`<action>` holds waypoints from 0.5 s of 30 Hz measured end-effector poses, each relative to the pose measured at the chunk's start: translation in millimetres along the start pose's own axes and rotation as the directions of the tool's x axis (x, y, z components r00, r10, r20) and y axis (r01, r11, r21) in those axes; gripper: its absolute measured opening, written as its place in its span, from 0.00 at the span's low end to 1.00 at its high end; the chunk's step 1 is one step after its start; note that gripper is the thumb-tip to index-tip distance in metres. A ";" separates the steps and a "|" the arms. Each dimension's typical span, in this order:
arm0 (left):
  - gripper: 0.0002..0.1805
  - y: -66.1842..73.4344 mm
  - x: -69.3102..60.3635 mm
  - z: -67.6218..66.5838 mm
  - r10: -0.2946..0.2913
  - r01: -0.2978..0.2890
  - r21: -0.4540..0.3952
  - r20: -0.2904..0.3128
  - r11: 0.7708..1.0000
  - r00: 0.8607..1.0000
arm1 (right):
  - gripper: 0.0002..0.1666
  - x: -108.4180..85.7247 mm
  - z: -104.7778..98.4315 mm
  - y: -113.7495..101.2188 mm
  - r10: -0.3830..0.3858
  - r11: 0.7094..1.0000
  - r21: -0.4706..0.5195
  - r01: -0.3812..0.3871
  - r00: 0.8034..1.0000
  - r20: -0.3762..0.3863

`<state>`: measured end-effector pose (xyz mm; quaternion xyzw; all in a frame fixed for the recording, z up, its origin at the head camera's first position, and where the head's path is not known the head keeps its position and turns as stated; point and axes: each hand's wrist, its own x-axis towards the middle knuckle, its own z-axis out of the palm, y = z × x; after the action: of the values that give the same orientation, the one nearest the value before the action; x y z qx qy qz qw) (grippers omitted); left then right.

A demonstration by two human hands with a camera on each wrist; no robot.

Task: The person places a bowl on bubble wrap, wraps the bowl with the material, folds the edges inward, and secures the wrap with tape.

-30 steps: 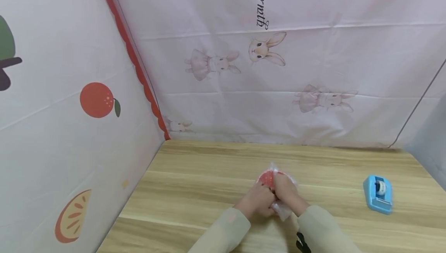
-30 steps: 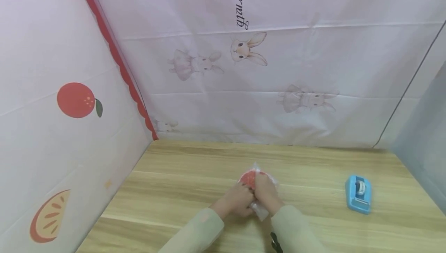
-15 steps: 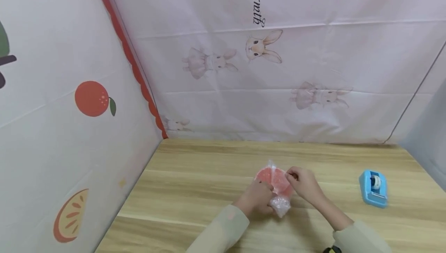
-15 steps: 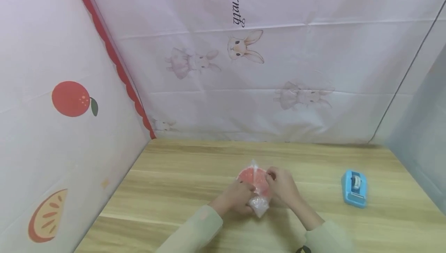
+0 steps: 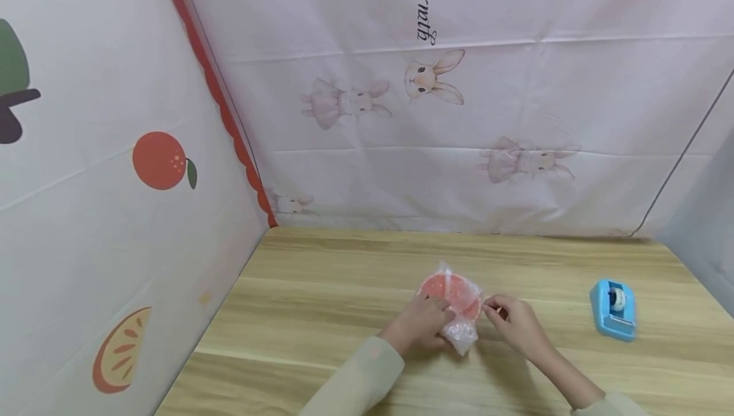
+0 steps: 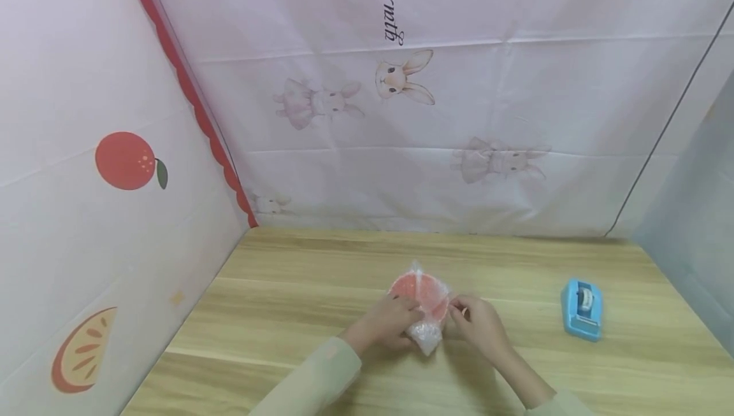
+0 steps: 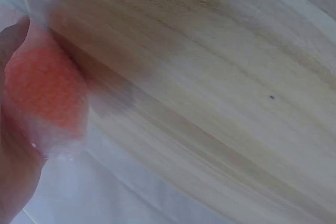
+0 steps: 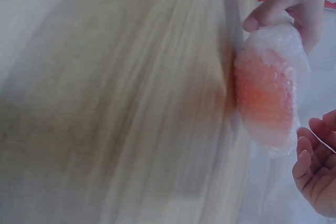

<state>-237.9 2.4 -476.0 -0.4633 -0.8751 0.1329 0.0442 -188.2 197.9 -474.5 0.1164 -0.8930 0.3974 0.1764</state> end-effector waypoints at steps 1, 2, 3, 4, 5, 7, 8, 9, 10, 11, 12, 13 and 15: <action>0.27 -0.4 -0.4 0.3 0.003 -0.003 -0.002 -0.015 1.000 1.000 | 0.03 -1.1 0.7 0.3 0.001 1.000 0.003 -0.001 1.000 -0.001; 0.26 -0.8 -0.9 0.4 0.009 -0.009 0.002 -0.029 1.000 1.000 | 0.03 -2.4 1.2 0.6 -0.001 1.000 0.004 0.001 1.000 -0.002; 0.26 -1.1 -1.6 0.6 0.014 -0.014 0.001 -0.042 1.000 0.999 | 0.04 -3.7 1.4 0.7 -0.002 1.000 0.006 0.002 1.000 -0.003; 0.25 -1.3 -2.5 0.7 0.019 -0.019 0.005 -0.057 1.000 0.998 | 0.04 -5.1 1.5 0.9 -0.001 1.000 0.012 0.001 1.000 -0.004; 0.25 -1.6 -3.7 1.2 0.021 -0.021 0.001 -0.072 1.000 0.997 | 0.04 -6.5 1.5 1.1 -0.006 1.000 0.013 0.006 1.000 -0.008; 0.26 -2.4 -6.9 0.7 0.025 -0.025 -0.005 -0.098 1.000 0.995 | 0.04 -9.0 1.1 1.9 -0.009 1.000 0.018 0.009 1.000 -0.017; 0.26 -2.9 -8.8 0.9 0.023 -0.024 -0.011 -0.108 1.000 0.994 | 0.04 -10.4 0.5 2.5 -0.012 1.000 0.020 0.012 1.000 -0.022; 0.27 -3.5 -11.1 0.9 0.015 -0.018 -0.024 -0.120 1.000 0.993 | 0.04 -11.6 -0.2 3.2 -0.007 1.000 0.025 0.008 1.000 -0.025; 0.29 -4.4 -13.4 1.3 0.005 -0.010 -0.038 -0.130 0.999 0.992 | 0.04 -12.8 -1.1 3.9 -0.006 1.000 0.021 0.007 1.000 -0.030; 0.31 -5.3 -15.7 1.3 -0.009 0.001 -0.056 -0.135 0.998 0.991 | 0.03 -13.8 -2.4 4.9 -0.001 1.000 0.018 0.002 0.999 -0.035; 0.33 -6.1 -18.0 1.0 -0.024 0.013 -0.075 -0.137 0.997 0.990 | 0.03 -14.7 -3.9 5.9 0.006 1.000 0.014 -0.005 0.999 -0.040; 0.35 -7.2 -20.5 1.3 -0.040 0.028 -0.087 -0.141 0.996 0.989 | 0.03 -15.7 -5.5 7.0 0.008 1.000 0.013 -0.007 0.999 -0.045; 0.40 -9.3 -25.5 2.4 -0.079 0.060 -0.139 -0.138 0.988 0.987 | 0.04 -17.3 -8.7 8.7 0.019 1.000 0.006 -0.019 0.998 -0.059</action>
<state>-231.4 -24.0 -474.6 -0.4427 -0.8923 0.0384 0.0802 -173.6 211.3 -482.0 0.0968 -0.8874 0.4046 0.1985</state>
